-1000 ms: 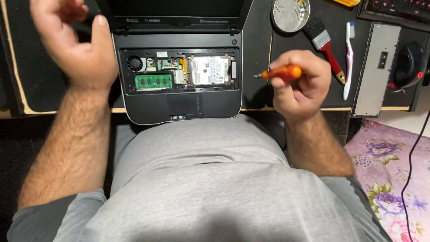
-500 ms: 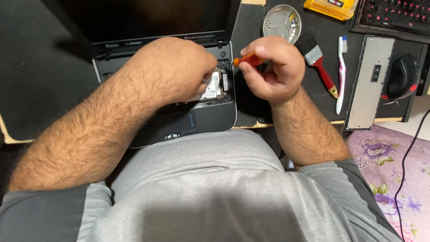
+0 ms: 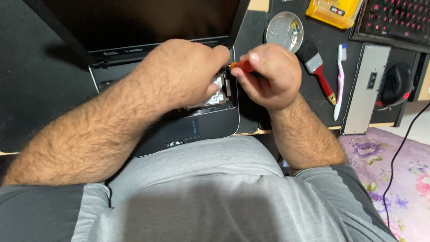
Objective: The person disassembles a laptop by first removing the keyboard and then unscrewing the hard drive caddy. They proceed to remove the hard drive and disconnect the internal battery cable using a screwdriver.
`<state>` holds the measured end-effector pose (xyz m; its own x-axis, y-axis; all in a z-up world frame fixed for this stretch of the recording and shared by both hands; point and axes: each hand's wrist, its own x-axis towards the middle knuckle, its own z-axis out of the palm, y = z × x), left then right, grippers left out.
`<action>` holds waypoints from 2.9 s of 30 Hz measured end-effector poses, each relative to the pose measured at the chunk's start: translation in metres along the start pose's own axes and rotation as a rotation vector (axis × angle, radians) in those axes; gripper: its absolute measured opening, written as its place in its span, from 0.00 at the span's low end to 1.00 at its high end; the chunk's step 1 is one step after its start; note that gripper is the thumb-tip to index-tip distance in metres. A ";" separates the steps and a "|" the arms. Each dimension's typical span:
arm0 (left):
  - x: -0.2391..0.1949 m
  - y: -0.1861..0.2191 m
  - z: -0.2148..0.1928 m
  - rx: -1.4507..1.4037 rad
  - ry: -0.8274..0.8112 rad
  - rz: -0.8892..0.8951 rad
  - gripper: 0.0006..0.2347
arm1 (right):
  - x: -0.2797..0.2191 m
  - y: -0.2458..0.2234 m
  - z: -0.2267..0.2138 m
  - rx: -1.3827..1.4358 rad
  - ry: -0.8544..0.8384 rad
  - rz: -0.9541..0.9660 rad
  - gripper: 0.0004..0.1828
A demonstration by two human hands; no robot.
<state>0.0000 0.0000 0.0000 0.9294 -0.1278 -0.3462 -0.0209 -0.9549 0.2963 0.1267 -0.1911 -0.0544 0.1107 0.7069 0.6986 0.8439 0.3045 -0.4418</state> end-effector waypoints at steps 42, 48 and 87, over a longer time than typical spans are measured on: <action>0.020 0.011 0.031 -0.418 0.594 0.184 0.07 | 0.027 -0.014 0.002 0.176 0.217 -0.026 0.05; 0.014 0.017 0.016 -0.557 0.565 0.235 0.08 | 0.024 -0.016 0.000 0.190 0.201 0.024 0.09; 0.021 0.003 0.027 -0.533 0.428 0.235 0.03 | 0.018 -0.011 -0.001 0.193 0.177 0.023 0.10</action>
<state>0.0097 -0.0126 -0.0302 0.9876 -0.0934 0.1264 -0.1568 -0.6404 0.7519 0.1204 -0.1827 -0.0364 0.2331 0.5978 0.7670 0.7258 0.4180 -0.5464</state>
